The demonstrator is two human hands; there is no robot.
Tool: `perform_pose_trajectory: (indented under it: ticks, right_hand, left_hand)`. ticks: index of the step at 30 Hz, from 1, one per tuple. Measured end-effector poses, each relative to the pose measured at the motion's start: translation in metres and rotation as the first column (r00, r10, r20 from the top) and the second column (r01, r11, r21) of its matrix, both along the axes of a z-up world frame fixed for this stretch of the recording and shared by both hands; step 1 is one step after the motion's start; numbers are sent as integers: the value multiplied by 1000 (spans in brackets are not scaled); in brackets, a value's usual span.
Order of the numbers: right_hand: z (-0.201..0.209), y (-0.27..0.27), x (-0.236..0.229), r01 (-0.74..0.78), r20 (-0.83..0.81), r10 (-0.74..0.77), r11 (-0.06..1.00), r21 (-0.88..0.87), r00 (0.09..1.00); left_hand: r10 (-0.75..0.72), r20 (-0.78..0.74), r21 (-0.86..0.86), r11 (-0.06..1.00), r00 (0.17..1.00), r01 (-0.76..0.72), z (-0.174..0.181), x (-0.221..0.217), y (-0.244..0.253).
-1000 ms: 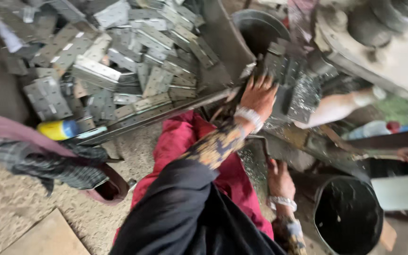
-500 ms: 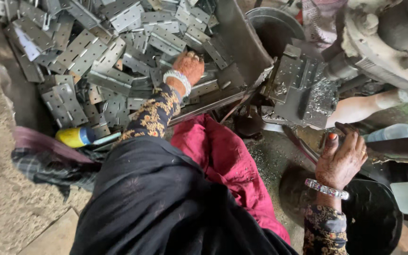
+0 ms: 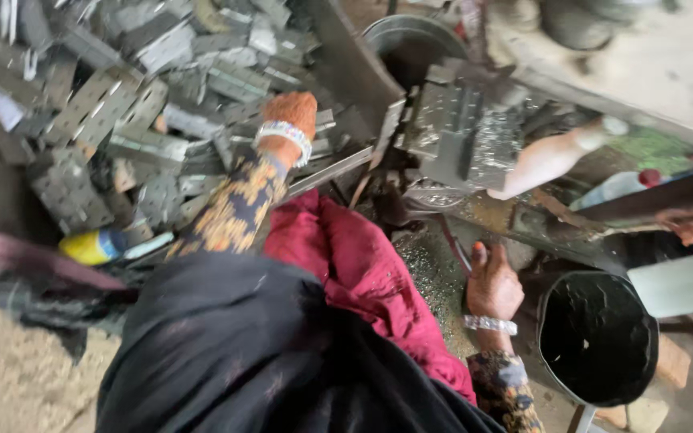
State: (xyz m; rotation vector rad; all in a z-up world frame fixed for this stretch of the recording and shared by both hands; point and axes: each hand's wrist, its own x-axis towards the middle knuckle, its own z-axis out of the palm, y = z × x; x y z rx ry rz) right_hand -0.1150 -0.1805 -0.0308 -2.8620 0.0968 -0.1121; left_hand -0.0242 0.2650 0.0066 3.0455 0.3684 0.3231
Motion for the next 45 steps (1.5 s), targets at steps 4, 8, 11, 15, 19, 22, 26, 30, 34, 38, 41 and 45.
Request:
perform_pose_trajectory:
  ticks: [4, 8, 11, 15, 19, 22, 26, 30, 34, 38, 41, 45]
  right_hand:
    - [6, -2, 9, -7, -66, 8, 1000, 22, 998]
    - [7, -2, 1, -44, -41, 46, 998, 50, 998]
    - [13, -5, 1, -66, -56, 68, 997, 25, 996]
    - [20, 4, 8, -125, -149, 122, 992, -12, 981]
    - [32, 11, 17, -185, -131, 169, 975, -122, 977]
    - [42, 12, 14, -205, -97, 194, 971, -125, 976]
    - [62, 23, 31, -197, -138, 181, 975, -106, 974]
    - [69, 25, 22, -210, -186, 189, 972, -101, 964]
    - [72, 19, 39, -217, -187, 194, 970, -110, 963]
    - [20, 3, 36, -153, -252, 119, 981, -116, 960]
    - [-31, -7, 15, -92, -231, 97, 995, 29, 968]
    - [-70, -11, -1, -2, -293, 23, 998, 70, 956]
  left_hand:
    - [-174, -79, -284, 948, 982, 145, 6, 8, -93]
    - [-66, 305, -499, 838, 950, 218, -20, 37, -213]
    - [5, 364, -526, 826, 931, 201, -29, 30, -259]
    - [-230, 351, -27, 966, 908, 256, -17, -5, -273]
    - [-322, -282, 244, 887, 904, 393, 12, -9, -276]
    - [-266, -154, 336, 892, 952, 304, 21, -6, -280]
    - [-260, -266, 462, 811, 928, 360, 20, 11, -272]
    - [-328, -320, 317, 847, 889, 427, -4, 3, -269]
    - [-275, -152, 178, 937, 949, 300, 5, 23, -261]
    - [-288, -159, 229, 920, 944, 319, 2, 23, -259]
    - [-281, -205, 203, 925, 938, 322, 1, 21, -263]
    - [-276, -36, 199, 940, 960, 278, -3, 19, -262]
